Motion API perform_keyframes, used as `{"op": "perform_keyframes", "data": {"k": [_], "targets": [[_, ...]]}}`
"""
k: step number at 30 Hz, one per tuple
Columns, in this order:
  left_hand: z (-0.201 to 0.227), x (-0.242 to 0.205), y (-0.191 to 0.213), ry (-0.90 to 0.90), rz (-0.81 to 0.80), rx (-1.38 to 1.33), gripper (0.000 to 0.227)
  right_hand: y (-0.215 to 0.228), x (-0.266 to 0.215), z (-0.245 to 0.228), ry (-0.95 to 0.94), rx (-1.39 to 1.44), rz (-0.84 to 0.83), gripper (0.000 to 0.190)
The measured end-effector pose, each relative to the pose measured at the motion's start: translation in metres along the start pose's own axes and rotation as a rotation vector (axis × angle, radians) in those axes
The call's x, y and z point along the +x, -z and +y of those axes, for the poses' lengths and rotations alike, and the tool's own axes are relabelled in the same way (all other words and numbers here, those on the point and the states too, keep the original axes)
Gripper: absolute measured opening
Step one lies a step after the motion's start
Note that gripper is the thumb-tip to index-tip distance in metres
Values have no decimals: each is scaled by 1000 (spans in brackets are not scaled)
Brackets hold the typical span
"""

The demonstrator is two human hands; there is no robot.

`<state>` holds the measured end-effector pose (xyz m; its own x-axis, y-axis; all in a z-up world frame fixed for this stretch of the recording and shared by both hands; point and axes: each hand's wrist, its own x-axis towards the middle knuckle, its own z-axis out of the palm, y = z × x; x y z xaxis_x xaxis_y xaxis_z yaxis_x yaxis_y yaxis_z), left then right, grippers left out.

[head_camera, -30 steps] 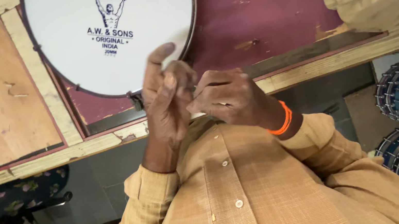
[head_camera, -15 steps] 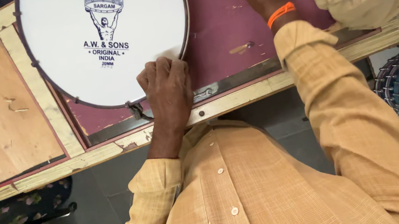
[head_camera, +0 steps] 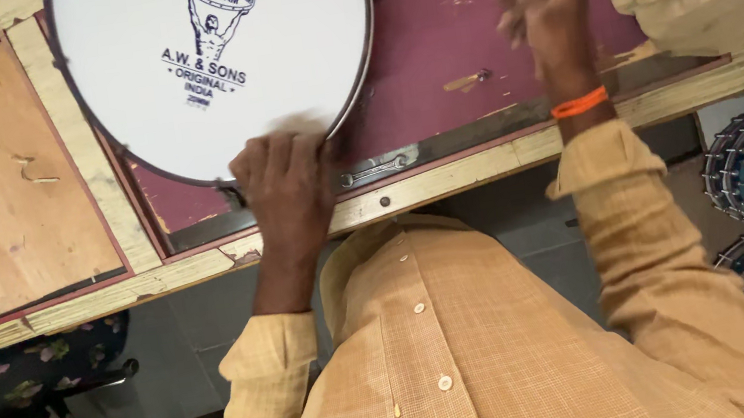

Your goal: The person secures a white drumhead onto a drum shell by hand-tightening the tension rods around the rim. They work systematically around the circumference of the drum, using their fingers to turn the lugs and ensure the head is fastened to the shell.

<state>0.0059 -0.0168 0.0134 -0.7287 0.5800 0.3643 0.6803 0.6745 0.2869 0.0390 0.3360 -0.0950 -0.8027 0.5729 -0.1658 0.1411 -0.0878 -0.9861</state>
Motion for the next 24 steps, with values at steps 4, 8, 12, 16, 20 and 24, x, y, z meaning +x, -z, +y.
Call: {"op": "perform_keyframes", "data": {"k": [4, 8, 12, 16, 20, 24], "targets": [[-8, -10, 13, 4, -1, -8, 15, -16, -54, -12, -114, 182, -309, 14], [-8, -12, 16, 29, -23, -1, 13, -33, -83, -17, -305, 215, -385, 15], [-8, -14, 19, 38, -30, 10, 13, -35, -88, -12, -308, 307, -456, 13], [-6, -12, 20, 60, -11, 17, 15, -16, -70, 1, 41, -50, -388, 9], [1, -17, 28, 96, 15, -28, 23, 22, -16, -2, 134, -337, -32, 20], [11, -23, 35, 150, 41, -163, 29, 26, 1, -18, 251, -361, -90, 2]]}}
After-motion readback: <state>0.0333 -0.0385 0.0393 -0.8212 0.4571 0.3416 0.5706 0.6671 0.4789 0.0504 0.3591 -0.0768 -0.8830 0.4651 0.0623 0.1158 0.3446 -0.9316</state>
